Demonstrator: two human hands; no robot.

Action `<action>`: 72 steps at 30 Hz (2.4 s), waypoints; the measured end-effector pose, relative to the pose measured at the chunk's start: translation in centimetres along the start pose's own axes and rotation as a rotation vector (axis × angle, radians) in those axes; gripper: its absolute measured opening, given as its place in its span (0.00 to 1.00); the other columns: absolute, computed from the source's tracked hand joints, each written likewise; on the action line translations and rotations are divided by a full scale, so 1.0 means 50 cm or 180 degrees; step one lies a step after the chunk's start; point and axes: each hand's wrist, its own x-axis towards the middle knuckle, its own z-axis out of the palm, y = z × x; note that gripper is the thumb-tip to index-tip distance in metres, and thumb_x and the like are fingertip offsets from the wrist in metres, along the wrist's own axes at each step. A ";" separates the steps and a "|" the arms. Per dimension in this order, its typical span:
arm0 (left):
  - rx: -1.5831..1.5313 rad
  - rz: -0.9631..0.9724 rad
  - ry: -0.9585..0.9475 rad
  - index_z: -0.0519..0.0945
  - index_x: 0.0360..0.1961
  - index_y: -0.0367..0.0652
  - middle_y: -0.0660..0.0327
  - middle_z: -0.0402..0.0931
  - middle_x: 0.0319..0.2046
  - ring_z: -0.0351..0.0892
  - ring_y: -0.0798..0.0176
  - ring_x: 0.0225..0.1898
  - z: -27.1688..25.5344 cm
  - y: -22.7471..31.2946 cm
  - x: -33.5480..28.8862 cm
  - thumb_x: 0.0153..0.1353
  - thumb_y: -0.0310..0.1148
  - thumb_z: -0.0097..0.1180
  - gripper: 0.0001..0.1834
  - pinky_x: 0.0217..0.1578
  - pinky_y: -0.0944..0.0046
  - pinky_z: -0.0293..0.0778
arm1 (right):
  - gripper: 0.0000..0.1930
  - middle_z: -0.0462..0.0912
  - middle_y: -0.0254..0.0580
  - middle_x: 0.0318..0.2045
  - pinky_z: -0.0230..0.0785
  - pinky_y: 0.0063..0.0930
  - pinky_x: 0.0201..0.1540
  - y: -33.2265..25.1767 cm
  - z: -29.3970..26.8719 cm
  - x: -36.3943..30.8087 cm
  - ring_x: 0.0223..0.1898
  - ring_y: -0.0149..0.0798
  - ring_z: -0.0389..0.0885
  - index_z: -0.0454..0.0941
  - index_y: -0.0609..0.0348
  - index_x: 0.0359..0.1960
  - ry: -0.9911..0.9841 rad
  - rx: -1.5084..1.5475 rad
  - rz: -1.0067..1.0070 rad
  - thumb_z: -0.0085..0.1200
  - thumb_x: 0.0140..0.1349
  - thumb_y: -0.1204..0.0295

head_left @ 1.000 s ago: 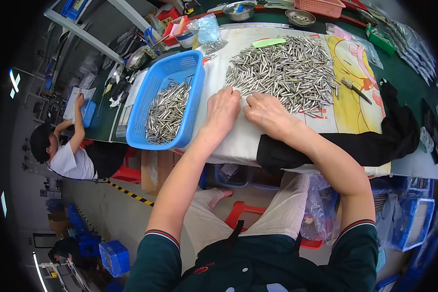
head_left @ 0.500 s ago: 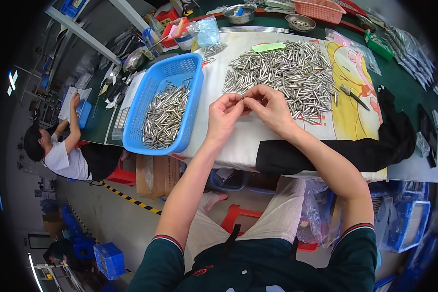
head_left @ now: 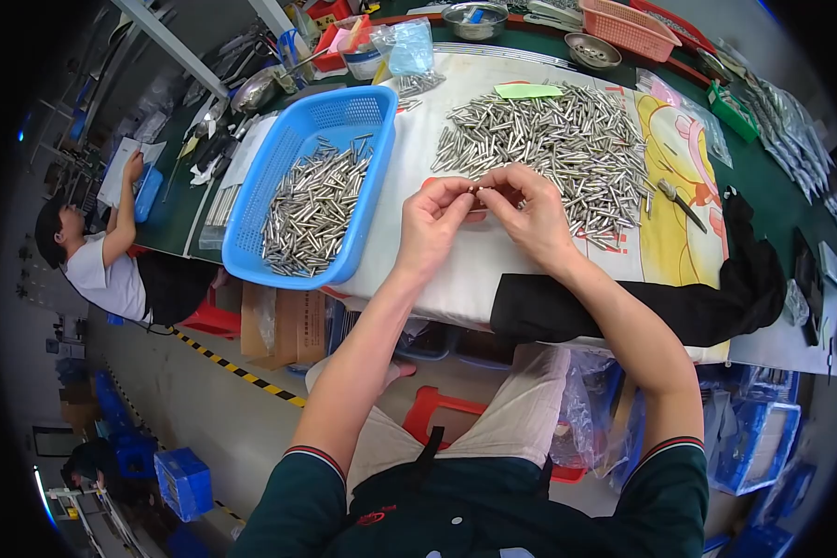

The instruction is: Inspecting and sorting small metal hardware pins at a factory workbench.

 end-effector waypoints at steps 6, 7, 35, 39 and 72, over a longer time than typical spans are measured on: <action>0.0188 0.0165 -0.0122 0.74 0.45 0.31 0.54 0.79 0.38 0.79 0.67 0.39 0.009 0.006 -0.011 0.59 0.21 0.51 0.12 0.42 0.68 0.76 | 0.06 0.78 0.38 0.24 0.68 0.22 0.25 0.002 0.006 -0.005 0.22 0.29 0.75 0.78 0.63 0.30 0.0046 0.0299 0.0078 0.59 0.50 0.77; 0.0317 0.0219 -0.0071 0.74 0.45 0.31 0.54 0.79 0.38 0.79 0.67 0.39 0.011 0.009 -0.011 0.58 0.21 0.52 0.13 0.42 0.69 0.76 | 0.05 0.78 0.37 0.24 0.68 0.21 0.25 -0.001 0.007 -0.005 0.22 0.28 0.75 0.78 0.63 0.29 0.0023 0.0337 0.0092 0.59 0.49 0.77; 0.1363 0.1287 0.0352 0.72 0.54 0.42 0.57 0.82 0.36 0.82 0.66 0.37 0.014 0.001 -0.020 0.53 0.17 0.54 0.25 0.41 0.68 0.76 | 0.16 0.80 0.41 0.30 0.72 0.23 0.35 -0.023 0.010 -0.016 0.29 0.32 0.79 0.78 0.62 0.40 0.0283 0.0287 -0.0271 0.58 0.46 0.83; 0.1332 0.1276 0.0319 0.71 0.55 0.43 0.56 0.82 0.36 0.82 0.66 0.36 0.013 -0.002 -0.019 0.53 0.17 0.54 0.25 0.41 0.68 0.76 | 0.16 0.80 0.41 0.30 0.72 0.22 0.35 -0.022 0.009 -0.016 0.29 0.32 0.79 0.78 0.61 0.40 0.0273 0.0262 -0.0275 0.58 0.46 0.84; 0.0135 -0.0533 -0.0758 0.75 0.44 0.32 0.56 0.80 0.32 0.79 0.68 0.28 -0.010 0.018 -0.012 0.61 0.28 0.51 0.13 0.31 0.71 0.76 | 0.06 0.80 0.34 0.23 0.66 0.17 0.28 -0.019 -0.036 0.018 0.25 0.23 0.73 0.80 0.66 0.31 -0.1001 0.1088 0.1426 0.56 0.55 0.75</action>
